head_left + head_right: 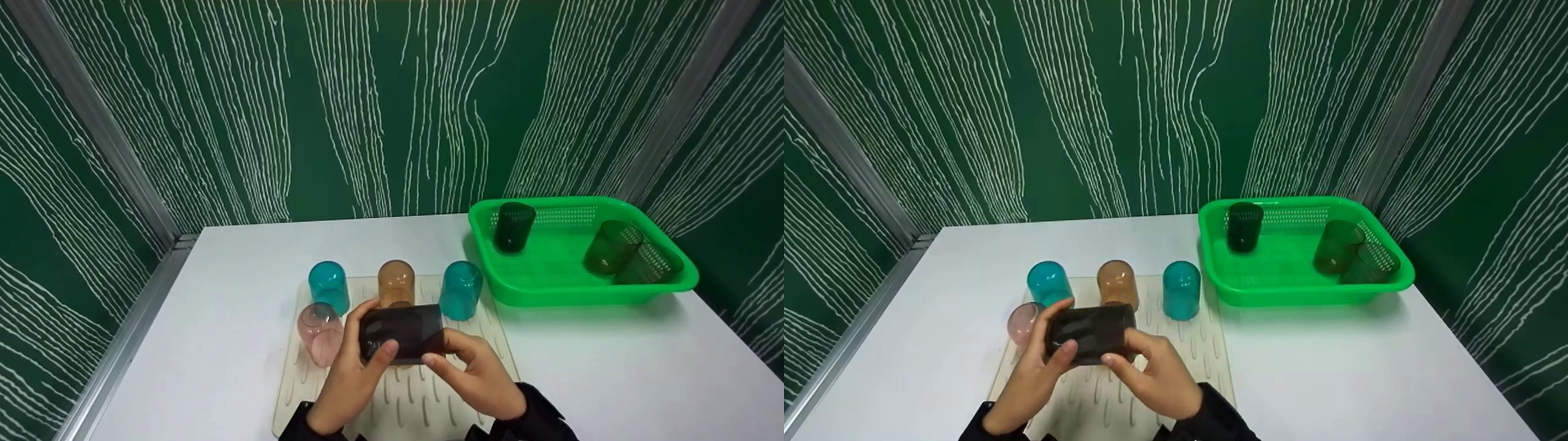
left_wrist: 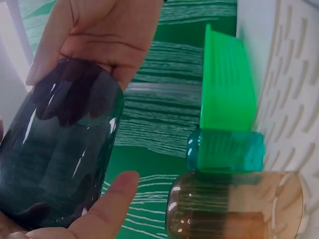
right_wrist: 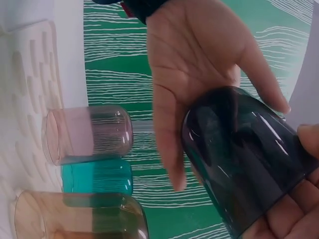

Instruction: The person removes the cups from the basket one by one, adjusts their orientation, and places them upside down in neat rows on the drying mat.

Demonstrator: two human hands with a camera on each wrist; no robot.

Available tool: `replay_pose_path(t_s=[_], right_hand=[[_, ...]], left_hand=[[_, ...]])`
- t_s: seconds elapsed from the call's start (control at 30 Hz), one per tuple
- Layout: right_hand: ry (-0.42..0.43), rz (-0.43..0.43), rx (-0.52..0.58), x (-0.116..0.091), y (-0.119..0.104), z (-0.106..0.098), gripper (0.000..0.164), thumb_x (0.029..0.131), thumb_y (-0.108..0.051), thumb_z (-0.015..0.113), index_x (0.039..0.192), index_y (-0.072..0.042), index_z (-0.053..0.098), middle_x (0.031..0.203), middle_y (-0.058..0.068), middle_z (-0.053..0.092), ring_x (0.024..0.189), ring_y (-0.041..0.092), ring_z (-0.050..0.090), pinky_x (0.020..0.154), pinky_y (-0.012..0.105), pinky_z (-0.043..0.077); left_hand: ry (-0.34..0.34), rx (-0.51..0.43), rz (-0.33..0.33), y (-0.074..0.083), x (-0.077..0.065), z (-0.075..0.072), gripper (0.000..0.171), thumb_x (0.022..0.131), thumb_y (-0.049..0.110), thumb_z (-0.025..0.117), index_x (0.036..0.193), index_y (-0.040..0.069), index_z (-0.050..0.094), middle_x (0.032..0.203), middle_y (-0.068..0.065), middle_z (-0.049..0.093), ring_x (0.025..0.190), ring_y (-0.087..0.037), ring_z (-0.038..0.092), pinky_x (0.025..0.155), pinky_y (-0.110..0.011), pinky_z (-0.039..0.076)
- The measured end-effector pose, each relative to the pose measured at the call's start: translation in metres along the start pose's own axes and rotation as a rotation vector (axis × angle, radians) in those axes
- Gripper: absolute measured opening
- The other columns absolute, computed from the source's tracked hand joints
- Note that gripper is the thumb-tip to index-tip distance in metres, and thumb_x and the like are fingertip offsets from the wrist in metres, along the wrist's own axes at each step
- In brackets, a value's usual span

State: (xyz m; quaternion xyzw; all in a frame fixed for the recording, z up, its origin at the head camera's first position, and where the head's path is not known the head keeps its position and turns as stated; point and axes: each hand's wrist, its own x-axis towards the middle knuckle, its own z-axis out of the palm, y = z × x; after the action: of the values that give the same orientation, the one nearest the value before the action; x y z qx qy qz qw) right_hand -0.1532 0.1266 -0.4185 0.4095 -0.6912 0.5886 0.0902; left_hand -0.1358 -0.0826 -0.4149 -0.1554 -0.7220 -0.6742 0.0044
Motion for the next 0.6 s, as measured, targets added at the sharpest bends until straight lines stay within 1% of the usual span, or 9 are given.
replay_pose_path(t_s=[0.1, 0.17, 0.27, 0.33, 0.47, 0.53, 0.6], right_hand=[[-0.026, 0.013, 0.011, 0.001, 0.0, 0.0, 0.028, 0.094, 0.01, 0.054, 0.118, 0.002, 0.063, 0.104, 0.017, 0.07, 0.099, 0.01, 0.068, 0.081, 0.028, 0.054], [-0.037, 0.024, 0.002, 0.001, 0.0, -0.001, 0.028, 0.094, 0.009, 0.055, 0.12, 0.002, 0.063, 0.106, 0.017, 0.071, 0.101, 0.009, 0.068, 0.083, 0.027, 0.054], [-0.043, 0.039, -0.044, 0.002, 0.0, -0.005, 0.026, 0.093, 0.003, 0.059, 0.119, -0.001, 0.065, 0.106, 0.013, 0.072, 0.102, 0.009, 0.067, 0.085, 0.027, 0.053], [-0.035, 0.044, -0.09, 0.003, 0.0, -0.008, 0.022, 0.092, 0.0, 0.063, 0.114, -0.005, 0.067, 0.102, 0.01, 0.072, 0.098, 0.01, 0.067, 0.084, 0.026, 0.052], [0.019, 0.047, -0.195, 0.004, -0.001, -0.017, 0.015, 0.089, -0.004, 0.069, 0.101, -0.013, 0.068, 0.091, 0.005, 0.07, 0.086, 0.01, 0.063, 0.079, 0.024, 0.05], [0.062, 0.036, -0.259, 0.004, -0.003, -0.021, 0.017, 0.087, -0.004, 0.071, 0.099, -0.015, 0.068, 0.089, 0.001, 0.07, 0.083, 0.009, 0.063, 0.077, 0.022, 0.05], [0.107, 0.013, -0.336, 0.005, -0.004, -0.024, 0.021, 0.084, -0.004, 0.074, 0.099, -0.017, 0.068, 0.089, -0.001, 0.071, 0.083, 0.009, 0.065, 0.078, 0.019, 0.05]], left_hand=[[0.021, -0.004, -0.006, 0.001, 0.0, 0.0, 0.055, 0.101, 0.02, 0.054, 0.149, 0.019, 0.026, 0.149, -0.013, 0.034, 0.131, -0.026, 0.038, 0.104, -0.023, 0.041], [0.019, -0.019, -0.006, 0.001, -0.001, -0.001, 0.055, 0.101, 0.02, 0.054, 0.149, 0.019, 0.026, 0.148, -0.013, 0.033, 0.131, -0.026, 0.038, 0.103, -0.023, 0.042], [0.006, -0.025, 0.007, 0.002, -0.001, -0.002, 0.057, 0.101, 0.019, 0.055, 0.149, 0.019, 0.025, 0.147, -0.014, 0.033, 0.13, -0.027, 0.039, 0.102, -0.024, 0.043], [0.0, -0.006, 0.015, 0.003, -0.002, -0.002, 0.058, 0.1, 0.019, 0.055, 0.149, 0.019, 0.023, 0.147, -0.014, 0.033, 0.129, -0.027, 0.04, 0.102, -0.024, 0.043], [-0.004, 0.068, 0.027, 0.004, -0.003, -0.003, 0.058, 0.1, 0.022, 0.055, 0.148, 0.021, 0.022, 0.146, -0.013, 0.031, 0.128, -0.027, 0.04, 0.101, -0.024, 0.043], [-0.002, 0.103, 0.028, 0.005, -0.004, -0.004, 0.058, 0.1, 0.024, 0.056, 0.148, 0.022, 0.023, 0.146, -0.012, 0.03, 0.127, -0.027, 0.04, 0.1, -0.023, 0.043], [-0.002, 0.14, 0.043, 0.005, -0.005, -0.004, 0.059, 0.099, 0.024, 0.057, 0.147, 0.024, 0.024, 0.146, -0.01, 0.029, 0.128, -0.027, 0.039, 0.101, -0.024, 0.043]])
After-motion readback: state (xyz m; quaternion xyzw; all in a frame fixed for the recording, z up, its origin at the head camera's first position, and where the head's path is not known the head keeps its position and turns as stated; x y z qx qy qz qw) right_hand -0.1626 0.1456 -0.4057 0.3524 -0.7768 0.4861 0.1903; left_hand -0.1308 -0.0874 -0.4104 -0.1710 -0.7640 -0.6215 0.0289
